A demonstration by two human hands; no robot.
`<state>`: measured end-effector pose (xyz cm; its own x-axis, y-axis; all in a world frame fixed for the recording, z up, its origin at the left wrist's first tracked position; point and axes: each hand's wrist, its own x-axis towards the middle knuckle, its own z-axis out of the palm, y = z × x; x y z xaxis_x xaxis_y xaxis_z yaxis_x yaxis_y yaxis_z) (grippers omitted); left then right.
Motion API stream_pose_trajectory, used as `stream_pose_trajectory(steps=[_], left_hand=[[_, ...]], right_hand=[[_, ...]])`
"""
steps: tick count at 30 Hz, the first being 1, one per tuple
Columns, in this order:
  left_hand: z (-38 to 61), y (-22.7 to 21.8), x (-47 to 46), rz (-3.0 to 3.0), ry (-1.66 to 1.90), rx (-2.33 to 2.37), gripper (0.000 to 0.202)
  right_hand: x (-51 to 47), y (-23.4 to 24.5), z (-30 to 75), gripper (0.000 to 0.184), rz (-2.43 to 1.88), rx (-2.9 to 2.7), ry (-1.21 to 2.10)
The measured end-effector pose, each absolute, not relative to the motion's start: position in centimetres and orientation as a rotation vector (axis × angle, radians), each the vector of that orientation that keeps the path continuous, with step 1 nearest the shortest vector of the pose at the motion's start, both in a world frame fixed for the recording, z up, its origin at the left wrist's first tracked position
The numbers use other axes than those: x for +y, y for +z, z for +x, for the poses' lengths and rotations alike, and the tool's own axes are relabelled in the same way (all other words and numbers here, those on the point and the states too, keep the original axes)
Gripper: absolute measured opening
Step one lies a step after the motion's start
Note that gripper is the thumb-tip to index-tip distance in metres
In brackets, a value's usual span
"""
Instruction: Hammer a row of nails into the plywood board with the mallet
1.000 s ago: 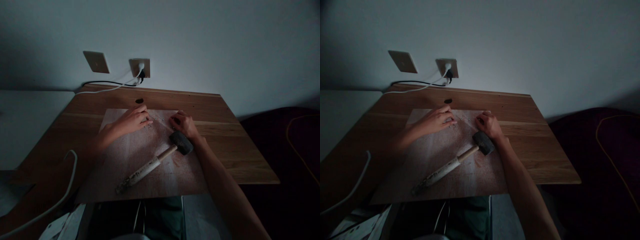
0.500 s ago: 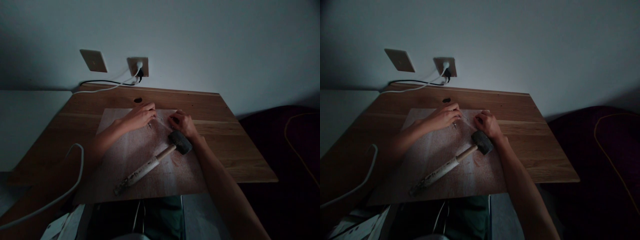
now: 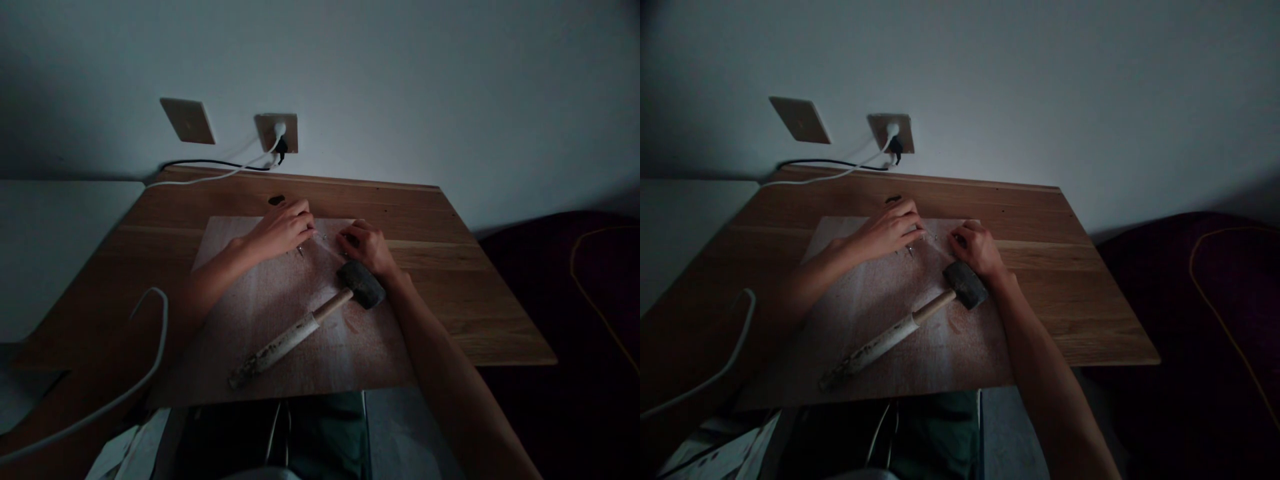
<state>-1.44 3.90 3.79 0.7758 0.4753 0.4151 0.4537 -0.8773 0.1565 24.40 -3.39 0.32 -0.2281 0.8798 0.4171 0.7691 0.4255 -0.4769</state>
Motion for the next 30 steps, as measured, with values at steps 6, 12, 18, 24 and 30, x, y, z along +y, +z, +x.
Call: stream_pose_trajectory(steps=[6, 12, 18, 24, 30], left_hand=[[-2.3, 4.3, 3.6, 2.846, 0.613, 0.7, 0.02], [-1.9, 3.6, 3.2, 2.827, 0.583, 0.744, 0.019], [0.6, 3.1, 3.9, 2.799, 0.62, 0.598, 0.017], [1.3, 3.3, 3.9, 2.937, 0.585, 0.615, 0.014], [1.7, 3.4, 3.5, 3.052, 0.558, 0.692, 0.013]], right_hand=[[-3.3, 0.1, 24.4, 0.022, -1.376, -2.037, 0.208], [-3.3, 0.0, 24.4, 0.023, -1.377, -2.034, 0.215], [-3.3, 0.1, 24.4, 0.024, -1.382, -2.03, 0.216], [-3.3, 0.1, 24.4, 0.023, -1.383, -2.043, 0.202], [-3.2, 0.0, 24.4, 0.022, -1.376, -2.035, 0.194]])
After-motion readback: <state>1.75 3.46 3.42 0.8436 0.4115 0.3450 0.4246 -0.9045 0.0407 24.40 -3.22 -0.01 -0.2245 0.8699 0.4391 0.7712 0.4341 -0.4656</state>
